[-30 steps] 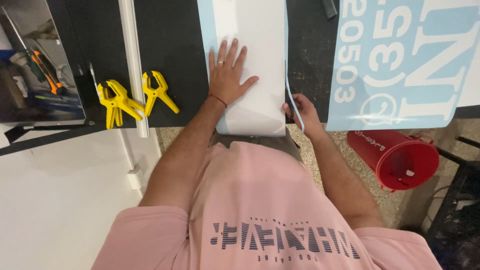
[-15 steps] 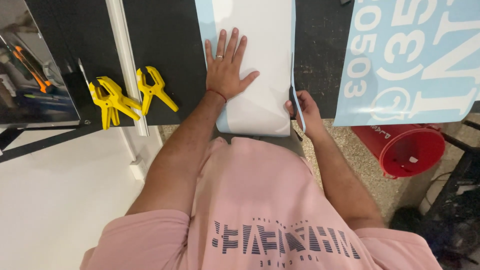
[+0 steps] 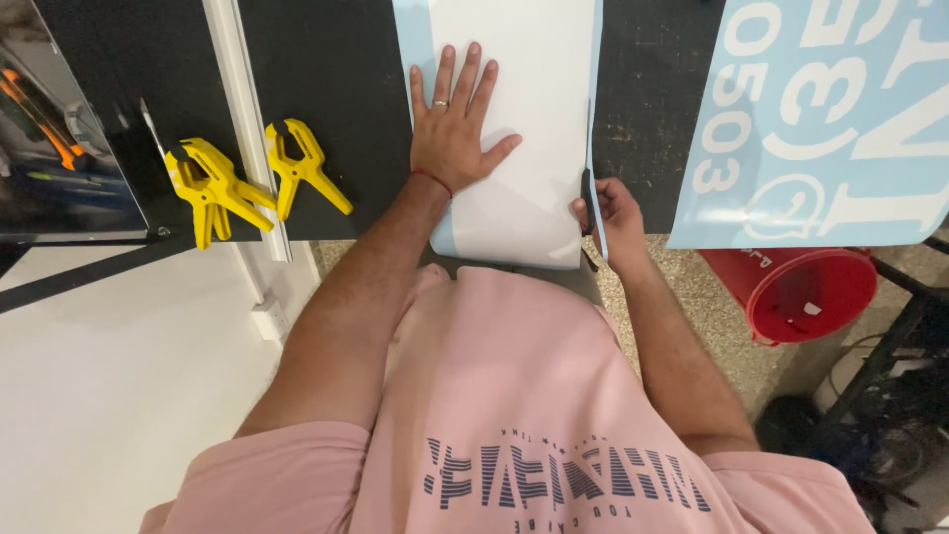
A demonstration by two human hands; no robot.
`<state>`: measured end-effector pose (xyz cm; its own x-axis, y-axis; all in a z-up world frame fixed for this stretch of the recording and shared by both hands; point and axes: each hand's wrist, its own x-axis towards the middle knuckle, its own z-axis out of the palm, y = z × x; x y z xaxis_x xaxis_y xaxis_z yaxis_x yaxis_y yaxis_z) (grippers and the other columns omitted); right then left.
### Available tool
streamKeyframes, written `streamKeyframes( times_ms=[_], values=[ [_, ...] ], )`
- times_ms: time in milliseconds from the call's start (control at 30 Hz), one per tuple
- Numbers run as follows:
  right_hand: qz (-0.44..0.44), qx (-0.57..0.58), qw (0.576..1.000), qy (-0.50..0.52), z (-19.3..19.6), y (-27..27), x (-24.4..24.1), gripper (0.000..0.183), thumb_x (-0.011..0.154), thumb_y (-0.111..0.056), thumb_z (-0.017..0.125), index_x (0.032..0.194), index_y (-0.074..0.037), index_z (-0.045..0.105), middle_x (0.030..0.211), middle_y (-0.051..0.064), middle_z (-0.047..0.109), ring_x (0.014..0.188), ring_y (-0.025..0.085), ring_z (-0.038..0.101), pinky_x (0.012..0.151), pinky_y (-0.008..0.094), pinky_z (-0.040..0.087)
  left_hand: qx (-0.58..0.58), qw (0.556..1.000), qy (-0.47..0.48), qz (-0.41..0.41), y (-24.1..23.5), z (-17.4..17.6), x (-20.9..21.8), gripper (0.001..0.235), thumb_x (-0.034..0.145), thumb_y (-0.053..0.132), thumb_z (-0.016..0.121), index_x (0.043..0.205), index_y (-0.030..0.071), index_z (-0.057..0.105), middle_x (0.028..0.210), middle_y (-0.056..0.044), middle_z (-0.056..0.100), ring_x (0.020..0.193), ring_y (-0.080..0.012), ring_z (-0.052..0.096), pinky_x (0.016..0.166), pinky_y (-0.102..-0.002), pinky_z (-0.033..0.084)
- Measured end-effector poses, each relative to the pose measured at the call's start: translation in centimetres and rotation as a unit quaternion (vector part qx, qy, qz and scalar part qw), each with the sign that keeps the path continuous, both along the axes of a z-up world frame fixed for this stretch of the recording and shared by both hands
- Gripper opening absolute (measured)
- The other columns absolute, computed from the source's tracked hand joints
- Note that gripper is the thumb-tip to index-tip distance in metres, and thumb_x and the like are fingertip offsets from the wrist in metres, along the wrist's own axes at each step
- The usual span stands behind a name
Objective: Trimming the edges of a large vinyl graphic using scissors on a work table
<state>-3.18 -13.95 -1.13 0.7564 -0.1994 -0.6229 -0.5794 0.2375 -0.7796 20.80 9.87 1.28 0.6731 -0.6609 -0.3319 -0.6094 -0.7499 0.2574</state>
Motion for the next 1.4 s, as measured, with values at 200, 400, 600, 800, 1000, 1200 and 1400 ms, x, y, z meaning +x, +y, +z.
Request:
streamKeyframes(
  times_ms=[200,400,600,800,1000,1200,1400],
  values=[
    [-0.004,-0.010,0.999,0.048,0.9,-0.2,0.8,0.040,0.105,-0.043,0.083,0.120,-0.013,0.061,0.084,0.000,0.067,0.075,0.008,0.058,0.064,0.029,0.047,-0.018,1.000,-0.021,-0.006,0.2,-0.7,-0.2,0.100,0.120,0.082,0.054,0.187,0.012,0.030,0.190,-0.013,0.014,0.174,-0.0428,0.006,0.134,-0.080,0.002],
    [-0.006,0.011,1.000,0.000,1.8,-0.5,3.0,0.034,0.108,-0.040,0.081,0.119,-0.013,0.062,0.089,-0.001,0.068,0.076,0.006,0.057,0.069,0.028,0.049,-0.006,1.000,-0.010,-0.006,0.0,-0.3,0.0,0.101,0.118,0.083,0.050,0.187,0.013,0.028,0.190,-0.014,0.012,0.174,-0.0428,0.005,0.134,-0.080,0.001],
    [-0.019,0.004,1.000,-0.005,0.7,-0.4,2.5,0.032,0.107,-0.037,0.083,0.121,-0.013,0.066,0.093,-0.001,0.073,0.076,0.004,0.060,0.066,0.024,0.049,0.000,1.000,-0.001,-0.003,-0.1,-0.1,0.0,0.101,0.118,0.083,0.052,0.187,0.014,0.026,0.191,-0.012,0.012,0.175,-0.0420,0.005,0.135,-0.078,0.001],
    [-0.010,-0.015,1.000,0.004,1.0,-0.3,2.6,0.035,0.106,-0.041,0.083,0.117,-0.012,0.066,0.087,0.000,0.072,0.073,0.005,0.061,0.063,0.025,0.048,-0.002,1.000,0.000,-0.001,0.0,-0.3,0.0,0.101,0.118,0.083,0.052,0.187,0.012,0.028,0.191,-0.013,0.013,0.174,-0.0422,0.005,0.135,-0.079,0.001],
    [-0.029,-0.004,1.000,0.002,1.0,-0.5,3.4,0.035,0.105,-0.038,0.085,0.119,-0.012,0.066,0.091,-0.001,0.073,0.076,0.007,0.062,0.066,0.027,0.052,-0.005,1.000,0.002,-0.003,-0.1,-0.2,0.1,0.103,0.118,0.082,0.055,0.187,0.012,0.028,0.191,-0.013,0.012,0.174,-0.0423,0.004,0.135,-0.079,0.001],
    [-0.019,-0.009,0.999,-0.034,1.7,-0.7,5.9,0.039,0.106,-0.044,0.083,0.120,-0.012,0.065,0.095,-0.002,0.073,0.077,0.004,0.060,0.069,0.025,0.050,-0.005,1.000,-0.011,-0.008,0.0,-0.1,0.1,0.101,0.119,0.081,0.057,0.187,0.012,0.029,0.190,-0.013,0.013,0.174,-0.0431,0.006,0.134,-0.080,0.003],
    [-0.017,-0.033,0.999,-0.018,1.3,-0.8,5.8,0.040,0.105,-0.047,0.084,0.120,-0.014,0.066,0.091,-0.004,0.071,0.075,0.001,0.058,0.067,0.022,0.046,-0.016,1.000,-0.020,-0.007,0.1,-0.3,-0.1,0.101,0.118,0.082,0.057,0.186,0.012,0.033,0.190,-0.013,0.015,0.173,-0.0430,0.007,0.134,-0.080,0.004]
  ],
)
